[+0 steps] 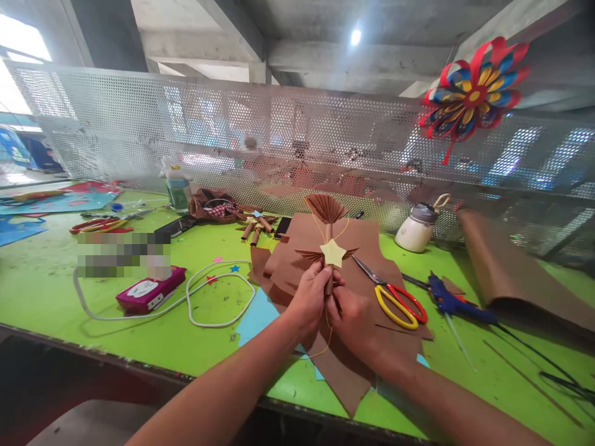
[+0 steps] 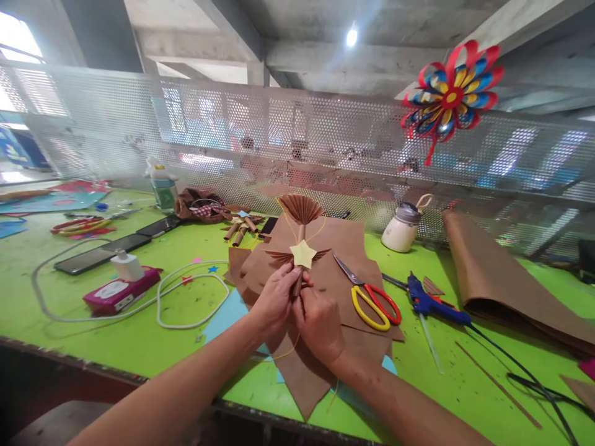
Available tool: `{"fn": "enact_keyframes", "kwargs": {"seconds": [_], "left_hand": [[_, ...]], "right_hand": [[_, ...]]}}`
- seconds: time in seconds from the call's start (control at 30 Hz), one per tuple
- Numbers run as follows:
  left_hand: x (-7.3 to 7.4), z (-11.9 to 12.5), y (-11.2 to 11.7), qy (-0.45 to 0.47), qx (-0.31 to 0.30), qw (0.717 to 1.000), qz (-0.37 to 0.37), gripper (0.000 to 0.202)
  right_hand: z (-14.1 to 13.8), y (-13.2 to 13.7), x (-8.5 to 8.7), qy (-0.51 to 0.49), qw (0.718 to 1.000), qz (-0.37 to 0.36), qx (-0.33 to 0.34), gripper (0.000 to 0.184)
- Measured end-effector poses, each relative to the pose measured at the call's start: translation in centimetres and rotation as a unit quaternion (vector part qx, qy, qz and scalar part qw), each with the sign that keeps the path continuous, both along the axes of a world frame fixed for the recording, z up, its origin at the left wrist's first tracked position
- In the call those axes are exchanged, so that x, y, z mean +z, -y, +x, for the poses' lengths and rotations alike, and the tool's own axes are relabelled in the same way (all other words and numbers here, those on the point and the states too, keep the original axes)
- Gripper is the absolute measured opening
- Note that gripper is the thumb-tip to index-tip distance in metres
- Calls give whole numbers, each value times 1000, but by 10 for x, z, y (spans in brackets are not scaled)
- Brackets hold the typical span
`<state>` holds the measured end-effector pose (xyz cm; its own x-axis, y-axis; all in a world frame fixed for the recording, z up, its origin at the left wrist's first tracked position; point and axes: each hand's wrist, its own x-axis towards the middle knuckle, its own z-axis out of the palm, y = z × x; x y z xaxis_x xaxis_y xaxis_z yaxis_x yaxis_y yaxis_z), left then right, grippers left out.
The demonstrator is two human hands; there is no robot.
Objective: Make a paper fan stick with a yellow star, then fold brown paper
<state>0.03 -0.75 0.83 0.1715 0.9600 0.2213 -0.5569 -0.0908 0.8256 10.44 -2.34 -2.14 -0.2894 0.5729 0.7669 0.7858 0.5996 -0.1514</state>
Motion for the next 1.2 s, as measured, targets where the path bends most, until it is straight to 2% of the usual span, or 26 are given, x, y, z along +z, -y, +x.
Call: {"fn": "enact_keyframes", "kwargs": {"seconds": [0.13, 0.23, 0.47, 0.6, 0.8, 0.97, 1.2], "left_hand": [[2, -2, 1, -14, -8, 1000, 7, 17], [6, -3, 2, -17, -35, 999, -14, 21], [2, -5, -3, 37, -83, 994, -54, 28], [-6, -11, -11, 26, -56, 996, -65, 32], [-11, -9, -12, -42, -27, 998, -43, 42], [-8, -4, -9, -69, 6, 998, -10, 38], [-10, -3, -13, -131, 86, 987, 27, 28]], "right_hand": [[1, 0, 2, -9, 1000, -12, 12, 24], [3, -1, 4, -27, 999, -31, 15, 22], [8, 0, 2, -46, 993, -88, 64, 18], [16, 3, 16, -46, 987, -108, 110, 13], [44, -15, 46, -155, 987, -16, 46, 13], [55, -24, 52, -203, 979, -4, 29, 12], [48, -11, 58, -220, 974, -10, 48, 11]]}}
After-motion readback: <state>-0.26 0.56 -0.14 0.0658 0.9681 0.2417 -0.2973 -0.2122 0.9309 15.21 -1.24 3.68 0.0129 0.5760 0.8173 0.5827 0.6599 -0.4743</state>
